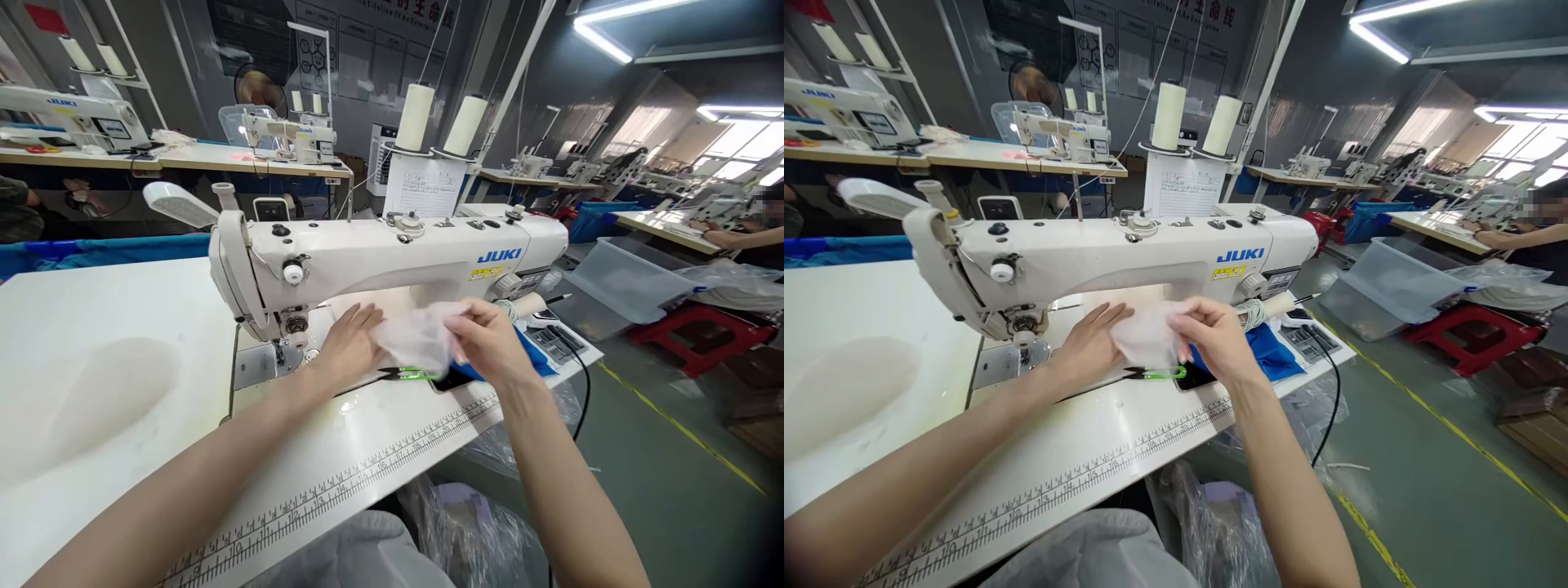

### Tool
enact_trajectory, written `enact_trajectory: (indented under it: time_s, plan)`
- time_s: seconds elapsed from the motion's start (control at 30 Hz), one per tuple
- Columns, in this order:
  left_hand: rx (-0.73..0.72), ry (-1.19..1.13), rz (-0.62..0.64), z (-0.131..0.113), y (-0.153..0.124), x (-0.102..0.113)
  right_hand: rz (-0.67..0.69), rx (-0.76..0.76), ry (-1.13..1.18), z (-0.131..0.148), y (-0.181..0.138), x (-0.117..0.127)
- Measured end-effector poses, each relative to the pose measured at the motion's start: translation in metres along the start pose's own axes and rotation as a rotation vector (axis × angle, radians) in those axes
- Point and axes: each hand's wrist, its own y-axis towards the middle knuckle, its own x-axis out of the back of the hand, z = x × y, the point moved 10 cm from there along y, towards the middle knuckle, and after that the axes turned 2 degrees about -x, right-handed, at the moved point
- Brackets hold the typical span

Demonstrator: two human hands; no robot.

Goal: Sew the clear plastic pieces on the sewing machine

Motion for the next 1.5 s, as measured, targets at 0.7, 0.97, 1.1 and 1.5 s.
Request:
enact_trajectory:
  time_s: [0.7, 0.97, 1.1, 1.5]
  plan:
    - [0.649, -1.314, 0.095, 0.018, -0.185, 0.062, 0.584, -0.364, 0.296, -0.017, -0.057, -0.196]
    - [0.731, -1.229, 0.246, 0.058, -0.202, 0.054, 0.85, -0.469, 0.143, -0.024, -0.062, -0.224]
    - [0.679, -1.123, 0.169, 0.058, -0.186, 0.057, 0.853, -0.436, 0.02, -0.021, -0.054, -0.232]
    - [0.649, -0.855, 0.128, 0.079, -0.182, 0.046, 0.789, -0.227, -0.24, -0.032, -0.02, -0.228]
